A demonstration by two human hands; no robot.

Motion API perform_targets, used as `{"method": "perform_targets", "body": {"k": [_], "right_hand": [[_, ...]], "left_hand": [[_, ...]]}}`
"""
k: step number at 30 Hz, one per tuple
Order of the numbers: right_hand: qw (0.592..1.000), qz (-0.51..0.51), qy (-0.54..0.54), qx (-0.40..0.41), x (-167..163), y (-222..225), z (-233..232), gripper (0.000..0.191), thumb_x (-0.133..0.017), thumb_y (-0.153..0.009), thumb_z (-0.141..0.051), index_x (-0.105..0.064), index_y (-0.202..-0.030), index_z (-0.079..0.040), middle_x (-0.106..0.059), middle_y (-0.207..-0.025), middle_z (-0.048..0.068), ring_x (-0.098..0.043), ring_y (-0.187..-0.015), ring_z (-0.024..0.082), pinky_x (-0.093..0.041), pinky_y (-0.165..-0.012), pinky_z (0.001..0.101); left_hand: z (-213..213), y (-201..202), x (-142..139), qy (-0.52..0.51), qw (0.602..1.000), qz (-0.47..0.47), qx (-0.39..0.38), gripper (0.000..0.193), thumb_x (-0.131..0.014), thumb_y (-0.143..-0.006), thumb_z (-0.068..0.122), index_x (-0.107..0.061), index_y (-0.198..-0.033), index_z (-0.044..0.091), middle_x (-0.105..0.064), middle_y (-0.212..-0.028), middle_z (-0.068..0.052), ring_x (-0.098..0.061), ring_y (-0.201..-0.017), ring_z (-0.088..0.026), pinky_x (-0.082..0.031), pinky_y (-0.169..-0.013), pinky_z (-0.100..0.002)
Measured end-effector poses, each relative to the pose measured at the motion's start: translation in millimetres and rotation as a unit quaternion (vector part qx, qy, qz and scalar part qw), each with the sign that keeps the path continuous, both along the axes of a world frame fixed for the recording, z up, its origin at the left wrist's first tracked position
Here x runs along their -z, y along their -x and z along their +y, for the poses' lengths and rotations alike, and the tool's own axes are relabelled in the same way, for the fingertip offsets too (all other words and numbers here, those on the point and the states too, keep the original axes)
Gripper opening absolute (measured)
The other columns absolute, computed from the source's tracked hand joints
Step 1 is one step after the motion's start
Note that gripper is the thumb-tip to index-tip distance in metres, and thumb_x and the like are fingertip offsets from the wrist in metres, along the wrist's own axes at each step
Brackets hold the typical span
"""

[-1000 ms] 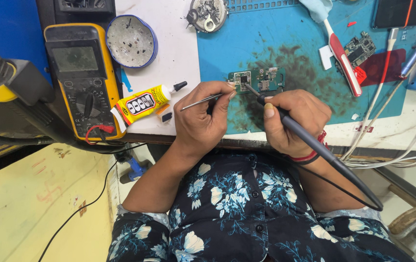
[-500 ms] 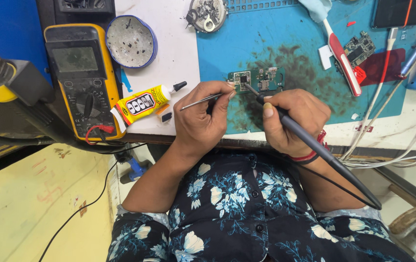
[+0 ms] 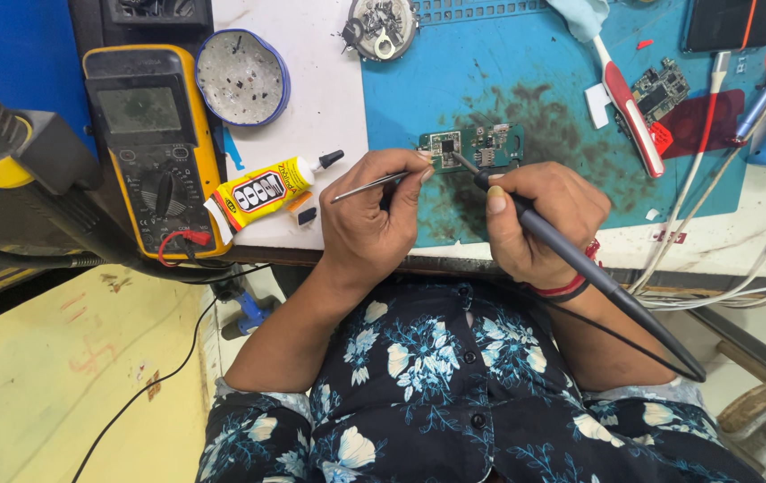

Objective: The person uses a soldering iron and tweezers to solder components on a small green circuit board. They repeatedly heat solder joints and wipe the board with a cloth. The board remains on the workbench throughout.

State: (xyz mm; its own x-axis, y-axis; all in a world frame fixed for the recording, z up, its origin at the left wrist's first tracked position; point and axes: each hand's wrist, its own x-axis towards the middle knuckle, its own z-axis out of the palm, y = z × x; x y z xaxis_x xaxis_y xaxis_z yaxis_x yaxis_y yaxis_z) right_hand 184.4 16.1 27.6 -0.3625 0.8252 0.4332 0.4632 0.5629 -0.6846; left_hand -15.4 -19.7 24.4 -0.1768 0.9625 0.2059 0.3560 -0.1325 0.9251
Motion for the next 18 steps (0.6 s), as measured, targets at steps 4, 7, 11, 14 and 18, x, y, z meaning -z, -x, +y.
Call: {"method": "perform_targets", "body": {"k": [4, 7, 11, 14, 18], "right_hand": [[1.0, -0.004, -0.006, -0.006, 0.9, 0.4, 0.3, 0.008, -0.071, -0.101, -0.006, -0.066, -0.099, -0.001, -0.07, -0.087, 0.011, -0.067, -0.071, 0.026, -0.05, -0.062, 0.033], [1.0, 0.001, -0.004, -0.003, 2.6, 0.4, 0.3, 0.008, -0.071, -0.1, -0.006, -0.066, -0.098, 0.0, -0.07, -0.086, 0.012, -0.066, -0.07, 0.026, -0.05, -0.062, 0.0332], [1.0, 0.008, -0.003, 0.013, 4.4, -2.5, -1.4, 0.006, -0.068, -0.103, -0.006, -0.065, -0.102, -0.001, -0.07, -0.092, 0.013, -0.068, -0.07, 0.026, -0.052, -0.065, 0.0334], [1.0, 0.011, 0.004, 0.027, 6.1, -4.6, -4.0, 0.008, -0.068, -0.103, -0.006, -0.065, -0.106, 0.001, -0.069, -0.093, 0.014, -0.067, -0.071, 0.026, -0.051, -0.065, 0.0333], [0.999, 0.015, 0.017, 0.032, 8.4, -5.6, -5.7, 0.009, -0.068, -0.103, -0.007, -0.065, -0.106, 0.001, -0.068, -0.091, 0.013, -0.067, -0.07, 0.025, -0.051, -0.065, 0.0328]], "left_hand": [[0.2, 0.0, 0.2, 0.002, 1.0, 0.003, -0.002, 0.011, -0.073, -0.1, 0.003, -0.066, -0.108, 0.004, -0.074, -0.099, -0.007, -0.071, -0.074, -0.012, -0.056, -0.066, -0.025], [0.1, -0.1, 0.6, -0.001, 1.0, 0.003, -0.002, 0.011, -0.074, -0.1, 0.004, -0.066, -0.108, 0.004, -0.075, -0.1, -0.007, -0.072, -0.075, -0.012, -0.057, -0.067, -0.026], [-0.1, 0.6, 1.4, 0.0, 1.0, 0.003, -0.002, 0.011, -0.073, -0.1, 0.003, -0.066, -0.108, 0.004, -0.075, -0.1, -0.007, -0.072, -0.076, -0.013, -0.057, -0.068, -0.026], [0.0, 1.4, 1.8, -0.004, 1.0, -0.007, 0.003, 0.011, -0.073, -0.1, 0.003, -0.065, -0.108, 0.004, -0.075, -0.103, -0.008, -0.073, -0.08, -0.014, -0.059, -0.071, -0.026], [0.6, 2.6, 1.1, -0.019, 0.999, -0.022, 0.02, 0.011, -0.072, -0.101, 0.002, -0.066, -0.11, 0.004, -0.075, -0.107, -0.009, -0.077, -0.092, -0.017, -0.062, -0.08, -0.028]]}}
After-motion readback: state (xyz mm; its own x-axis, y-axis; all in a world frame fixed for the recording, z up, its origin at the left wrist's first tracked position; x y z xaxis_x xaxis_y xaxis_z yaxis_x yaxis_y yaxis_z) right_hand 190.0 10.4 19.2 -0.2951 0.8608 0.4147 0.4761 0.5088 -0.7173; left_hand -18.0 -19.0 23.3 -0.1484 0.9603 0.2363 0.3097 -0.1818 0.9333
